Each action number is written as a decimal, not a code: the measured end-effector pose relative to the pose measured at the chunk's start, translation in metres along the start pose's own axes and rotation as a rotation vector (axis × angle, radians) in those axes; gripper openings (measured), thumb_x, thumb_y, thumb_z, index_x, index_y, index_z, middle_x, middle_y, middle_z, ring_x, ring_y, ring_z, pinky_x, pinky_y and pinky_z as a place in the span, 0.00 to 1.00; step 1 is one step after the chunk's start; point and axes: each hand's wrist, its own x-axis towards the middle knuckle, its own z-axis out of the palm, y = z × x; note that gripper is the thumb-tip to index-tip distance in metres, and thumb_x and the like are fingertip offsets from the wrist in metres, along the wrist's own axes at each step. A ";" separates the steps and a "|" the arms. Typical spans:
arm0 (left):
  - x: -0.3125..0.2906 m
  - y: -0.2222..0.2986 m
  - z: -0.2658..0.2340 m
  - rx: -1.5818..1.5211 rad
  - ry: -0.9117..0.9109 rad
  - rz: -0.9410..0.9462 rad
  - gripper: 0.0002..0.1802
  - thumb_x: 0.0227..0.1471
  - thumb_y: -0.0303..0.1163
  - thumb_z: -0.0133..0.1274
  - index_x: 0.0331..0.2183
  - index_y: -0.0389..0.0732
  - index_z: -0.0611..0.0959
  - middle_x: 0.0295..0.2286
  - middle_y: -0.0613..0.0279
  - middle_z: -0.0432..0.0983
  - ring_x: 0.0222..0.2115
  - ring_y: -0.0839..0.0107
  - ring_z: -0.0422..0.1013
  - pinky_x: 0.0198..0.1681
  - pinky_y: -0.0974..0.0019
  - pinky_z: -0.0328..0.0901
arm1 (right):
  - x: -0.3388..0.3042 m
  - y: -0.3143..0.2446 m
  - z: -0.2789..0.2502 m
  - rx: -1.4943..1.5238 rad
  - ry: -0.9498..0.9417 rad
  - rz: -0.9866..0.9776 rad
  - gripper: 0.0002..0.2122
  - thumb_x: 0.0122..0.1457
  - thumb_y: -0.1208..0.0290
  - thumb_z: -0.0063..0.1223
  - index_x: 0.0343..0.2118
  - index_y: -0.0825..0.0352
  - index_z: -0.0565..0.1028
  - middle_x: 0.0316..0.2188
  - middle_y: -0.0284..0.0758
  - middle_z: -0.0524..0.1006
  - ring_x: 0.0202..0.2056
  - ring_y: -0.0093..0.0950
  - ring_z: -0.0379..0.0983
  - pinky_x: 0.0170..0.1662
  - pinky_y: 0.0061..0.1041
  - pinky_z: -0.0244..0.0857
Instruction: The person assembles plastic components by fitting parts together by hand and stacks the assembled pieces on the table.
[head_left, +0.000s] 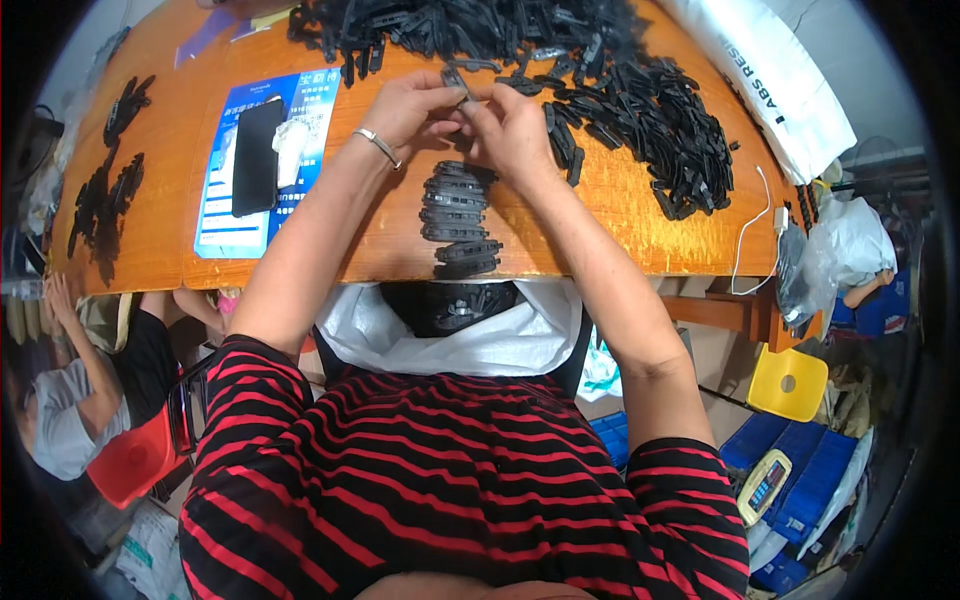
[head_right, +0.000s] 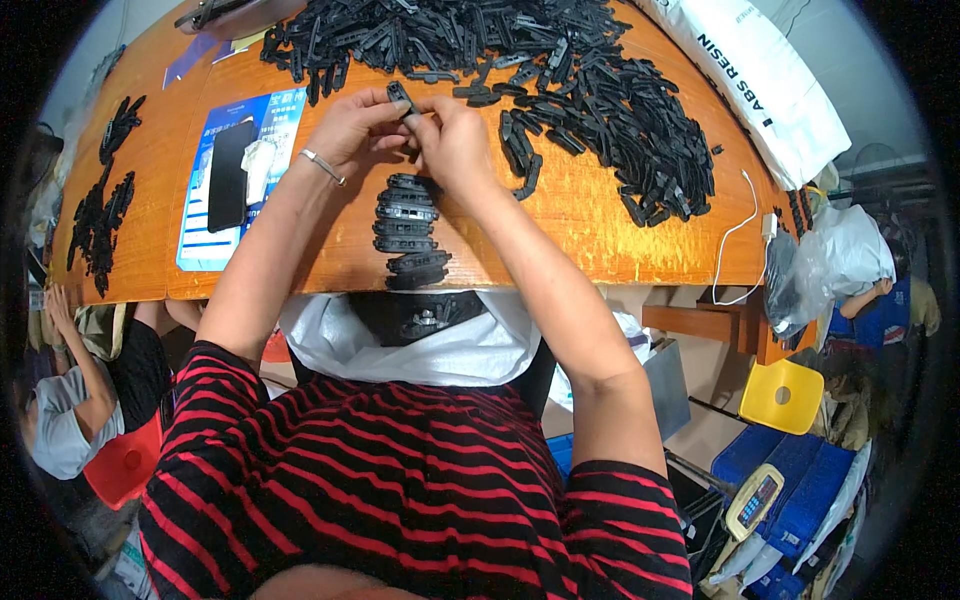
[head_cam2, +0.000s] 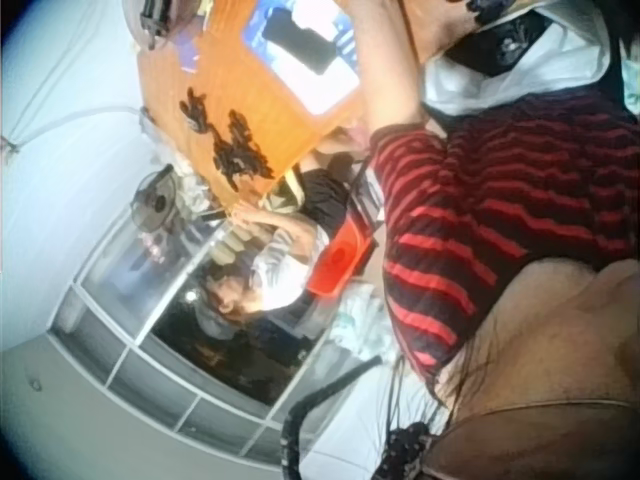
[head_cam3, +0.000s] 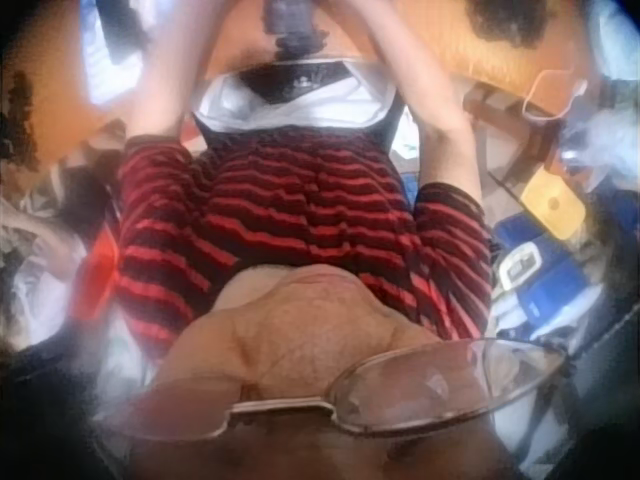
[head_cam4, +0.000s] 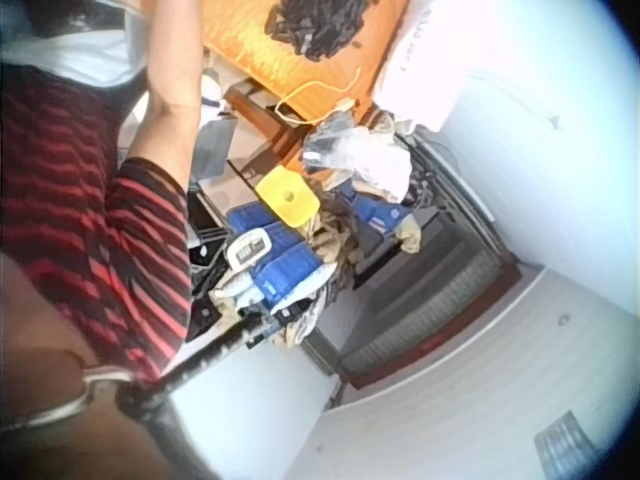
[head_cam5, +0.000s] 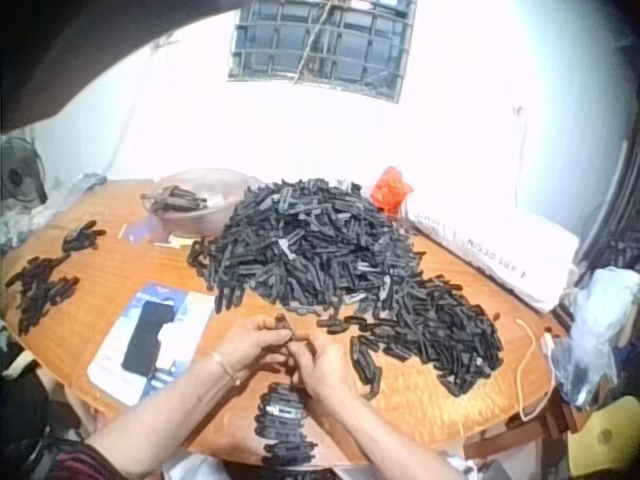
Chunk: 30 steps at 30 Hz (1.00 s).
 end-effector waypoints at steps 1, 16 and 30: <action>-0.001 0.002 0.003 -0.001 -0.007 -0.006 0.10 0.58 0.31 0.63 0.41 0.39 0.82 0.28 0.61 0.82 0.23 0.80 0.77 0.24 0.76 0.72 | 0.002 0.005 -0.005 -0.003 0.006 0.006 0.08 0.64 0.74 0.60 0.42 0.75 0.80 0.22 0.36 0.81 0.18 0.21 0.76 0.22 0.23 0.68; 0.021 -0.036 -0.010 0.619 0.056 0.185 0.09 0.53 0.29 0.64 0.30 0.32 0.84 0.22 0.60 0.80 0.21 0.73 0.75 0.25 0.67 0.70 | 0.008 0.030 -0.029 -0.079 -0.133 0.419 0.12 0.63 0.70 0.64 0.26 0.70 0.75 0.20 0.34 0.79 0.18 0.21 0.76 0.20 0.24 0.70; 0.006 -0.014 -0.023 1.069 -0.032 0.205 0.12 0.49 0.36 0.68 0.29 0.36 0.85 0.26 0.59 0.83 0.28 0.71 0.77 0.35 0.65 0.71 | 0.005 0.037 -0.042 -0.319 -0.377 0.376 0.14 0.60 0.68 0.68 0.24 0.69 0.75 0.17 0.35 0.79 0.17 0.21 0.75 0.20 0.24 0.67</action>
